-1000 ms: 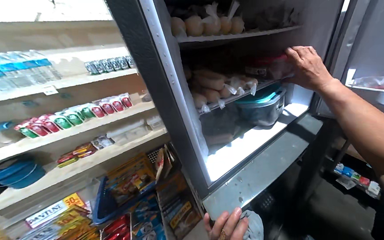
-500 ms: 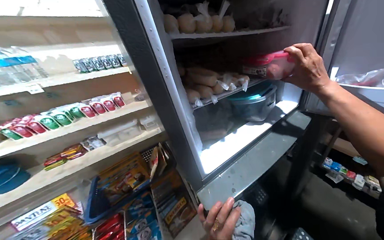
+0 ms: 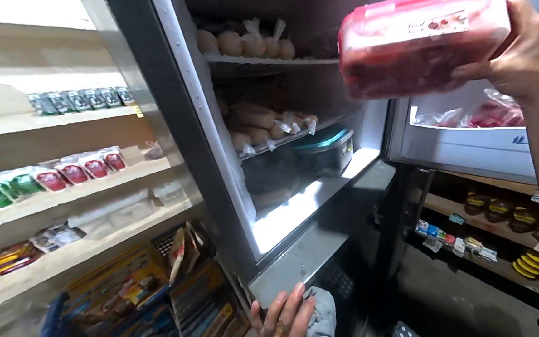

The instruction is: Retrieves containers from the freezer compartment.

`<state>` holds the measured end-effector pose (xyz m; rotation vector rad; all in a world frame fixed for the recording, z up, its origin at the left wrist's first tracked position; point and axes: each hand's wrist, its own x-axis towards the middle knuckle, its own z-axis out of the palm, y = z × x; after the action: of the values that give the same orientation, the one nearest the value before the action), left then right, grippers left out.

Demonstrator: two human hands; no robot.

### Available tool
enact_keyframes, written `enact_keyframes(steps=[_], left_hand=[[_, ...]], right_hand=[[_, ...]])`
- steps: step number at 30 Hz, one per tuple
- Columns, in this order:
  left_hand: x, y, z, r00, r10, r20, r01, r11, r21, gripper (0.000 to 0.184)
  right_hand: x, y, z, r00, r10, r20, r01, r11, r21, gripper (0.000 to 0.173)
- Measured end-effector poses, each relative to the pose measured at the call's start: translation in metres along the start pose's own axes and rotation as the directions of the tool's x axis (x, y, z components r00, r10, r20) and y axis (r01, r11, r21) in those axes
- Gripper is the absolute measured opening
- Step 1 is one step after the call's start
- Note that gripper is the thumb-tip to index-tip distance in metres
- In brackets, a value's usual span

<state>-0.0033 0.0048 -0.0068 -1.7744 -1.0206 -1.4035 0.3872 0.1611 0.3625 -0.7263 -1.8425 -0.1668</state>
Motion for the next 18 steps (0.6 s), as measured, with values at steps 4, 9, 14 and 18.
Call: enact_keyframes(steps=[4, 9, 14, 18], left_hand=[[0.001, -0.001, 0.002, 1.0, 0.01, -0.028, -0.01, 1.0, -0.002, 0.028], [0.0, -0.003, 0.004, 0.999, 0.028, -0.046, -0.028, 1.0, -0.014, 0.028], [0.0, -0.001, 0.005, 0.998, 0.019, -0.06, -0.02, 1.0, -0.009, 0.029], [0.001, -0.001, 0.006, 0.997, 0.021, -0.076, -0.023, 1.0, -0.016, 0.028]], right_hand=[[0.001, -0.011, -0.019, 0.998, -0.008, -0.069, 0.017, 0.993, 0.121, 0.08], [-0.009, -0.025, -0.051, 0.992, -0.014, -0.126, 0.026, 0.995, 0.092, 0.081], [-0.033, -0.037, -0.078, 0.987, 0.052, -0.155, -0.029, 0.989, 0.146, 0.074], [-0.047, -0.052, -0.096, 0.974, 0.166, -0.156, -0.141, 0.977, 0.157, 0.072]])
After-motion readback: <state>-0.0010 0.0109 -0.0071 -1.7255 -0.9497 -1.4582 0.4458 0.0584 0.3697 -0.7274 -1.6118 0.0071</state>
